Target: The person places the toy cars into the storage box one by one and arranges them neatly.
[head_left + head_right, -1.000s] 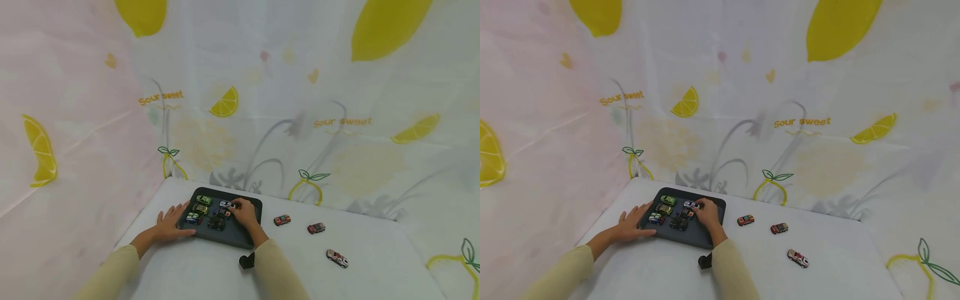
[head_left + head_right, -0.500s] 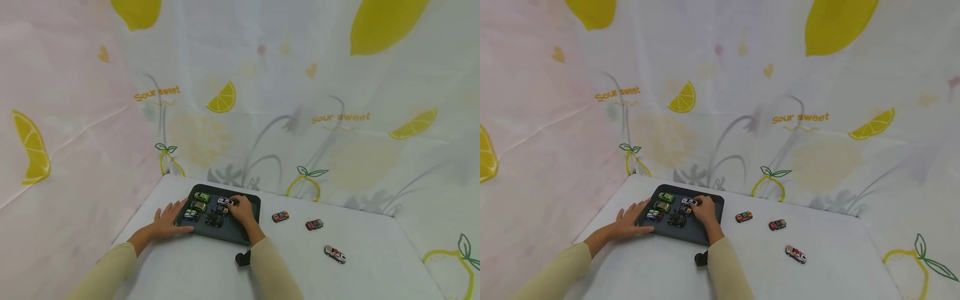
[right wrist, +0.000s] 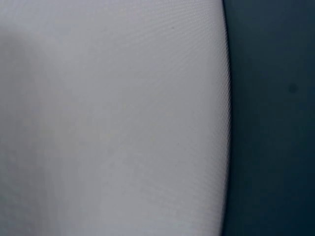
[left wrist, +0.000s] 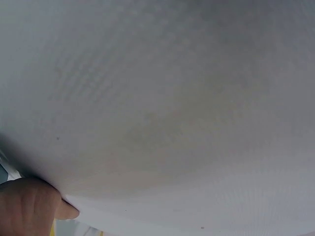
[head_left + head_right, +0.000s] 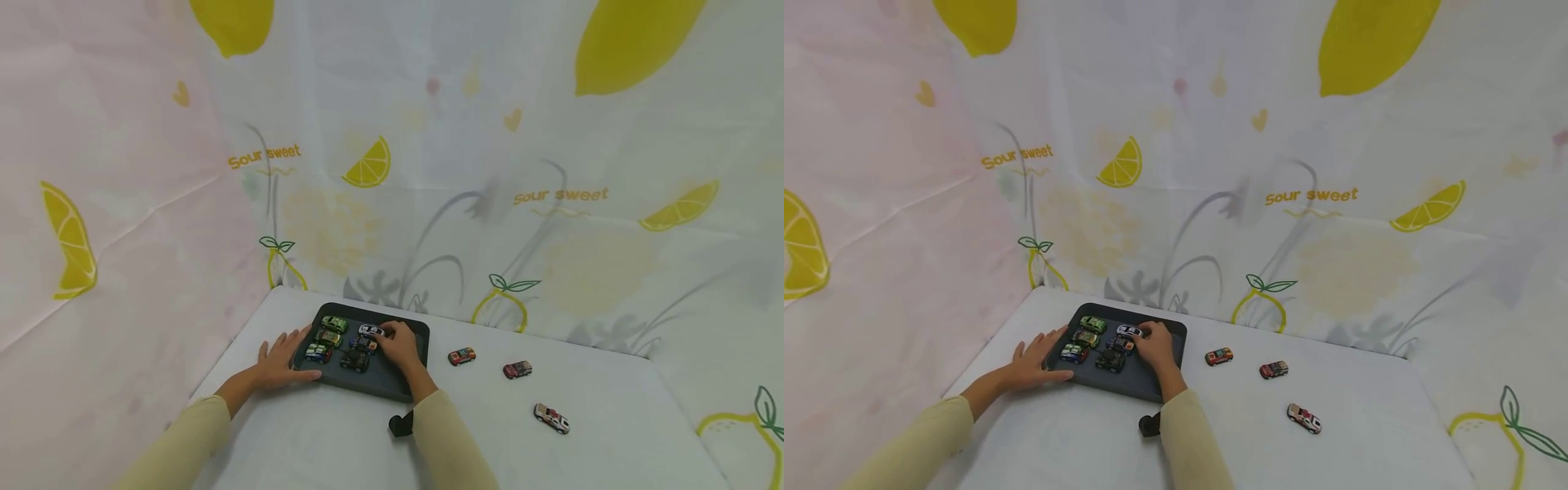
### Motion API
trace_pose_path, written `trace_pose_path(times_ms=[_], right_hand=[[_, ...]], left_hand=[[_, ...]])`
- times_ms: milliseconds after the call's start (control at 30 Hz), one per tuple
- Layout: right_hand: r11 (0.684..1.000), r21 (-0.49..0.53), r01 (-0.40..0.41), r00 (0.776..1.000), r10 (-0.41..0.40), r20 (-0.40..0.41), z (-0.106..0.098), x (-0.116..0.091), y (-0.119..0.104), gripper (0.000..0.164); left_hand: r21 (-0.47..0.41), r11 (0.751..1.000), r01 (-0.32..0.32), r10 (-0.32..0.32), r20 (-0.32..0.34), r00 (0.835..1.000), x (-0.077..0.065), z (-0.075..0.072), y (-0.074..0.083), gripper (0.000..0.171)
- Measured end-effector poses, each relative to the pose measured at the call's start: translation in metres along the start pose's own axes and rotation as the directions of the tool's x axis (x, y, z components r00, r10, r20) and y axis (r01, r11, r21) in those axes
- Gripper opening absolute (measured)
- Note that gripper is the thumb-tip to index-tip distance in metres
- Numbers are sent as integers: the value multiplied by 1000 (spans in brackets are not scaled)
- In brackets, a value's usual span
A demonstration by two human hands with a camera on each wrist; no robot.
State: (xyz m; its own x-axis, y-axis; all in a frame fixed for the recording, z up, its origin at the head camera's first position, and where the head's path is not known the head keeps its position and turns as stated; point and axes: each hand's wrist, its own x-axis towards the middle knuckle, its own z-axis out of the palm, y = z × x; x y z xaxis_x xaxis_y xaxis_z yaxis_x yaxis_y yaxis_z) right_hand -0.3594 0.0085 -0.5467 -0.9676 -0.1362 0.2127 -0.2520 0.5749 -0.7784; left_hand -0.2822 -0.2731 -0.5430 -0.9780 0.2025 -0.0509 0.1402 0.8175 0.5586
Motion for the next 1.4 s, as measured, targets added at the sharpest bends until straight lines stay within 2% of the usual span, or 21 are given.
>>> trace_pose_path(times_ms=[100,333,900,1167,1400], right_hand=[[1000,-3,3,1000,-3,7,0,0,0,22],[1000,-4,23,1000,-23,4,0,-1,0,22],[1000,14,-13,1000,13,3,1,1,0,23],[1000,27,-4,1000,5,-10,1,2,-3,24],[998,40,43,999,-41,-30,0,-4,-3,30]], left_hand=[[-12,1000,-10,10,-2,1000,-2,-2,3,108],[5,1000,26,-26,24,999,-3,-3,7,109],[12,1000,9,-9,1,1000,1,1,1,108],[20,1000,22,-22,-3,1000,3,-1,-4,108],[18,1000,23,-23,19,1000,0,-1,0,108]])
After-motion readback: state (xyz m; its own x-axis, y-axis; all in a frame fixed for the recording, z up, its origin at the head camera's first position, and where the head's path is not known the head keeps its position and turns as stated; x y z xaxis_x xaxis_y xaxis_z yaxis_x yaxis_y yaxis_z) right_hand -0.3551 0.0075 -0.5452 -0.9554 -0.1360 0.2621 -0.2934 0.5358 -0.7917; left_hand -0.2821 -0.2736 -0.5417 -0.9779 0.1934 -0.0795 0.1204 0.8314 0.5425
